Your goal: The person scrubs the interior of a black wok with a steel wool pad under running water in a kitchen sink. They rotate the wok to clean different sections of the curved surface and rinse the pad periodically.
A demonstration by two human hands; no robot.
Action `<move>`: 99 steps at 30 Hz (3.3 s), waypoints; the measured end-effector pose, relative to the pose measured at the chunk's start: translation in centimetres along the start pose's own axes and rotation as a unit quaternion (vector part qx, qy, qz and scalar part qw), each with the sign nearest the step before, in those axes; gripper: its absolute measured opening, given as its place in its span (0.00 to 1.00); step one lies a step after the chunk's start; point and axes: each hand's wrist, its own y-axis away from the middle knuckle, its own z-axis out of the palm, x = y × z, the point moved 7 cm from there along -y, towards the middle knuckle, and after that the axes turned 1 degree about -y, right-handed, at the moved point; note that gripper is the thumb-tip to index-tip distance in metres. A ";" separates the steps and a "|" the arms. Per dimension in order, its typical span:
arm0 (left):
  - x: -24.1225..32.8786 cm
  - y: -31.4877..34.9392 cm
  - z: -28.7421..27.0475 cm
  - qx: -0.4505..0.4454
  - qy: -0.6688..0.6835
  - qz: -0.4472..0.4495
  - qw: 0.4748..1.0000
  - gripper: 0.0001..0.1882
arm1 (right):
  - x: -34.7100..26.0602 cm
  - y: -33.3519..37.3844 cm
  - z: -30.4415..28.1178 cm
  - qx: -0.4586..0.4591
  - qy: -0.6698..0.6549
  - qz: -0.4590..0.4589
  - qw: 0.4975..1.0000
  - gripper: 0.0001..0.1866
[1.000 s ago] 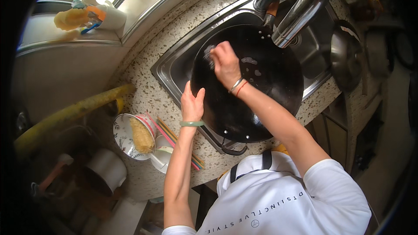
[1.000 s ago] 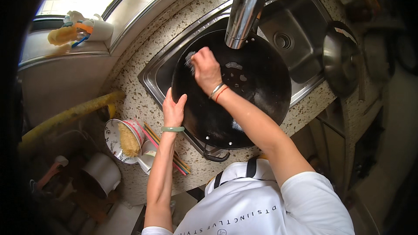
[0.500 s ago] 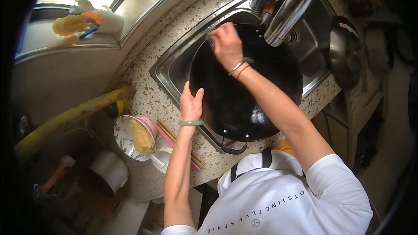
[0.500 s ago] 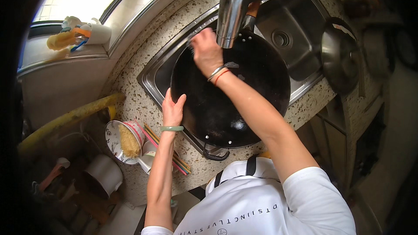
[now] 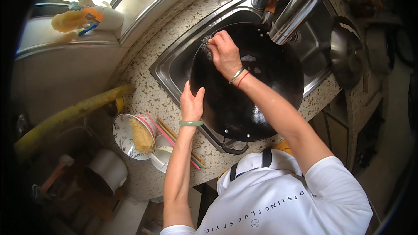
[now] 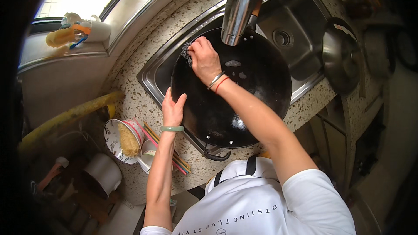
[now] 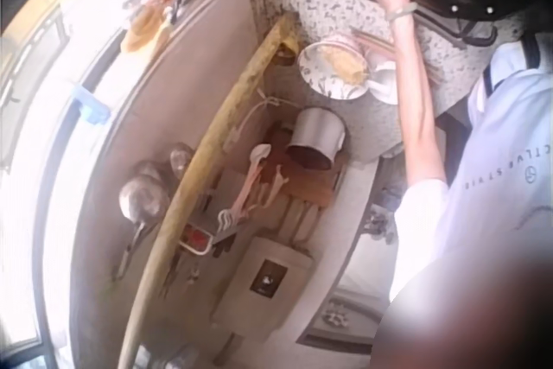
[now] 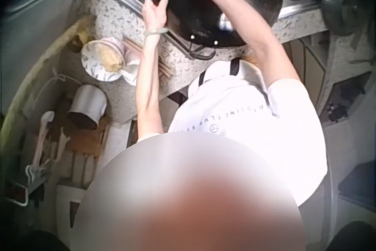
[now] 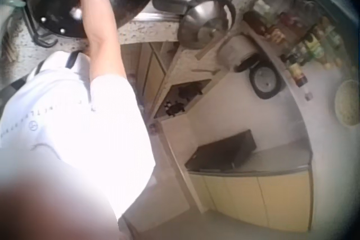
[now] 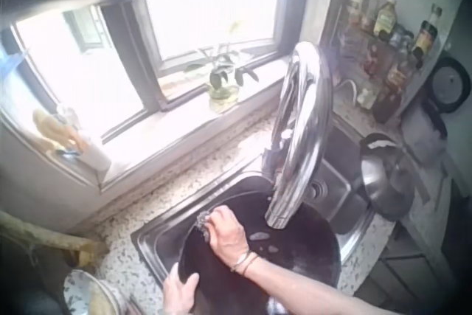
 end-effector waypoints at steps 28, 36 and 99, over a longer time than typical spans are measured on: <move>0.9 0.8 -0.5 0.006 -0.058 0.000 0.998 0.18 | 7.1 -3.2 -10.9 0.138 0.158 0.054 0.976 0.06; 1.5 0.5 -0.3 0.018 -0.058 0.024 0.998 0.16 | 4.6 -3.2 -5.0 0.102 0.110 0.062 0.987 0.04; 1.0 -0.3 -1.2 -0.010 -0.043 0.021 0.999 0.17 | 8.2 -3.5 -12.0 -0.049 0.210 -0.057 0.975 0.06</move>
